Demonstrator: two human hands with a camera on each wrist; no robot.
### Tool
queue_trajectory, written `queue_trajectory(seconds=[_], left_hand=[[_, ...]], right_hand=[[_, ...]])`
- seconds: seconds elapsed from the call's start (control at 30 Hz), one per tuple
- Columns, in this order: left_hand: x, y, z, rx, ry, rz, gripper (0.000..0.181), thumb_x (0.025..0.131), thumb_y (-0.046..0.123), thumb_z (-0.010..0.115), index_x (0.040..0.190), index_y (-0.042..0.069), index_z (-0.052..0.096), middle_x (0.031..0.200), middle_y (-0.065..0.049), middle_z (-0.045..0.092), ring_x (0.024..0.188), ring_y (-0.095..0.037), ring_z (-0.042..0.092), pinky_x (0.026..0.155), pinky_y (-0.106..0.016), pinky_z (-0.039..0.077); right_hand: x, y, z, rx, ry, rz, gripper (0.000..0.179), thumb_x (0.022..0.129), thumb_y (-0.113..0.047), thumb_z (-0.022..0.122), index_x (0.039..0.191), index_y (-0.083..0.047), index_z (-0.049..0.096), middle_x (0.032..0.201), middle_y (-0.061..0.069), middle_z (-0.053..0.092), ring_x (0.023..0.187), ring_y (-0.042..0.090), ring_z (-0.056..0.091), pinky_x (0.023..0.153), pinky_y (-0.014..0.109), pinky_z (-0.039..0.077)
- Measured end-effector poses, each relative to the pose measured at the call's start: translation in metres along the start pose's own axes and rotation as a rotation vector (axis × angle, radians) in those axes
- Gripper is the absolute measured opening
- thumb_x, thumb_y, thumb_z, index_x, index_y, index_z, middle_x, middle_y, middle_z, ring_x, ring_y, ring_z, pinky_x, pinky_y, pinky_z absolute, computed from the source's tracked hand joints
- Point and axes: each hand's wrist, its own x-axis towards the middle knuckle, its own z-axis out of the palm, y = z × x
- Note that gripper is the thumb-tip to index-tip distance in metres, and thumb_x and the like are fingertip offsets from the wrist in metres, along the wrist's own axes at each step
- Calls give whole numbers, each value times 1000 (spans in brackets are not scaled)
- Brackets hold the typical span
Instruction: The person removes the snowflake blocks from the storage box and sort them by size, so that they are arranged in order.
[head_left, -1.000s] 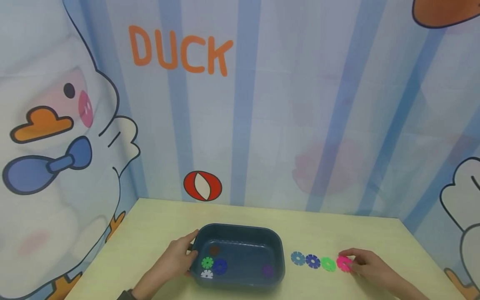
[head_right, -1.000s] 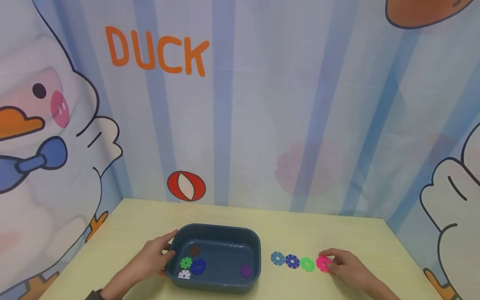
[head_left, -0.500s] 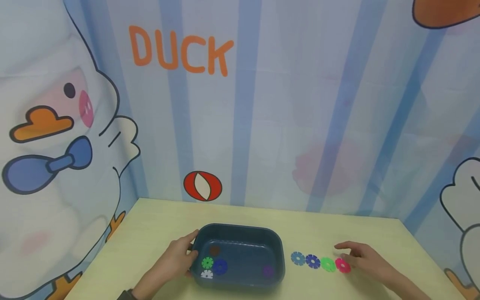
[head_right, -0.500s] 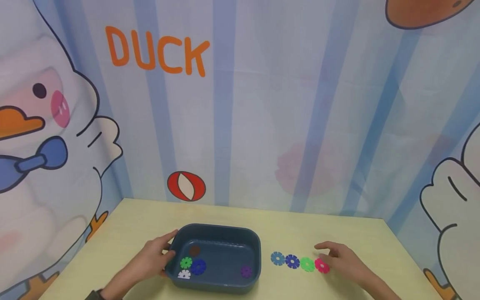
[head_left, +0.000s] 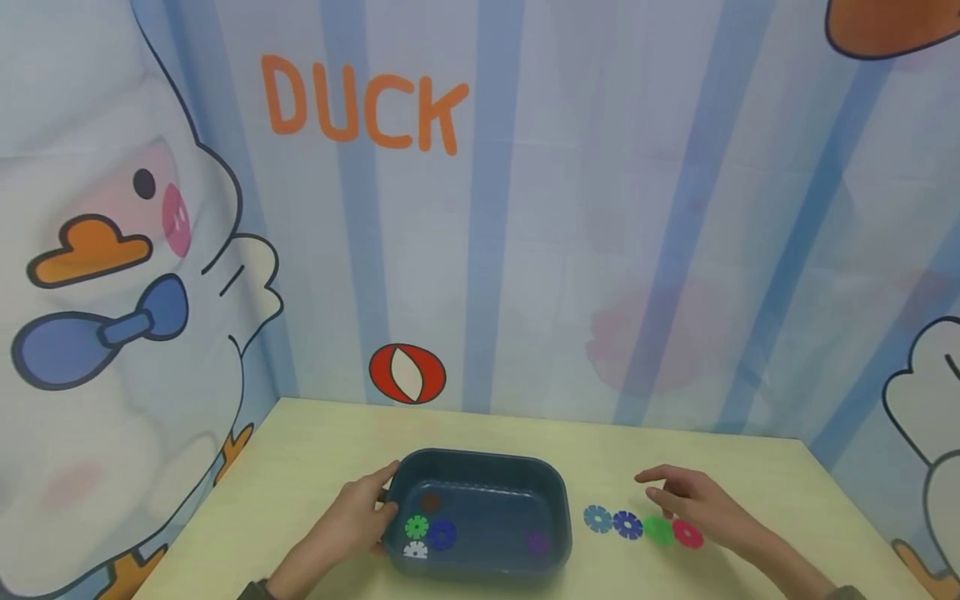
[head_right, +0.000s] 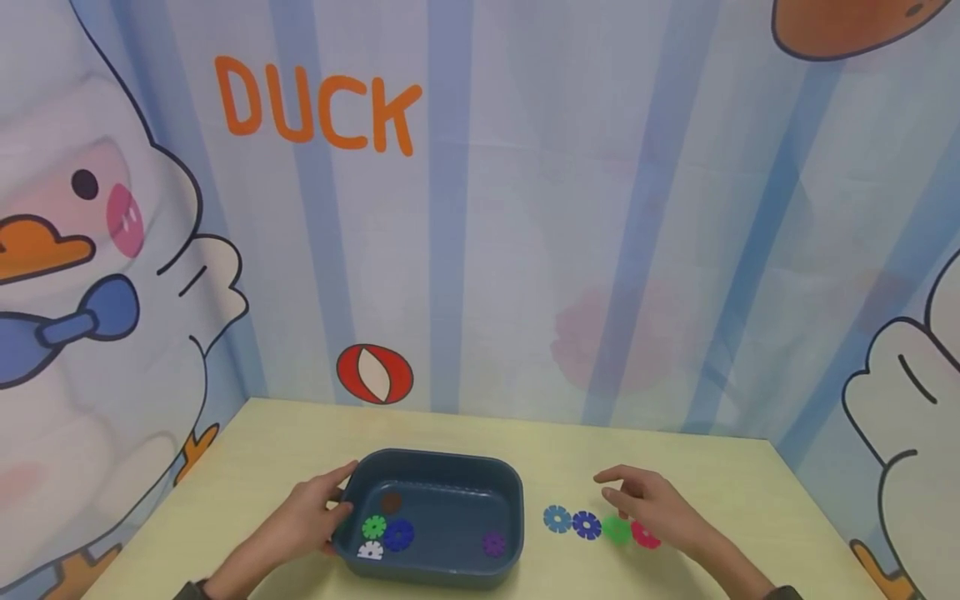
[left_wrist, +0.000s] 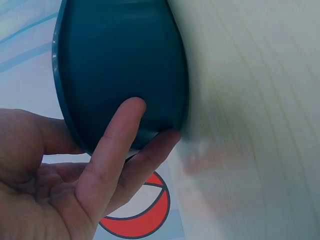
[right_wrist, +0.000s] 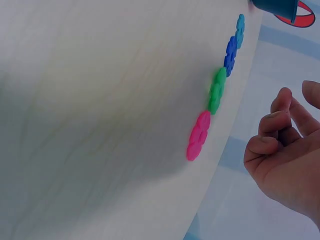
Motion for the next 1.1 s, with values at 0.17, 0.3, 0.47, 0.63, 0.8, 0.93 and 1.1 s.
queue_trajectory(seconds=[0.17,0.3,0.47,0.63,0.8,0.93,1.1], left_hand=[[-1,1,0,5,-5,6,66,98,-9,61,160,-6,38,122,-30,70,89,-26,76,51,-36,66],[-1,1,0,7,-5,6,66,98,-9,61,160,-6,38,122,-31,70,89,-27,76,51,-35,66],[0,0,0,13,-8,-1,66,99,-8,61,160,-5,38,123,-32,69,90,-27,76,51,-35,66],[0,1,0,9,-6,-4,66,99,-8,61,160,-4,38,122,-30,69,86,-26,76,51,-35,66],[-1,2,-1,7,-6,-2,66,98,-8,61,160,-5,37,122,-31,69,89,-27,76,51,-35,66],[-1,2,-2,8,-4,-4,66,98,-9,61,160,-5,38,123,-32,69,89,-28,76,51,-35,66],[-2,2,-1,8,-3,7,66,98,-9,61,160,-6,38,124,-34,68,89,-29,76,51,-35,66]], right_hand=[[8,-8,7,18,-27,-49,40,110,-21,58,139,6,60,81,10,64,69,25,56,60,30,49],[15,-13,11,31,-54,-72,40,110,-22,58,139,6,60,82,12,64,69,25,56,60,30,51],[21,-19,18,51,-89,-121,39,111,-19,56,139,8,60,81,13,64,72,23,59,65,31,55],[25,-27,25,15,-96,-142,39,111,-22,57,139,5,60,80,15,64,71,25,59,68,33,54],[32,-39,32,-24,-101,-164,37,111,-25,56,138,-1,63,83,21,64,73,29,60,66,33,55],[38,-48,38,-45,-106,-195,34,111,-27,57,137,-6,65,81,15,66,74,30,62,68,34,57],[43,-59,46,-43,-111,-209,35,110,-24,59,138,-3,64,79,3,66,73,21,64,70,34,58]])
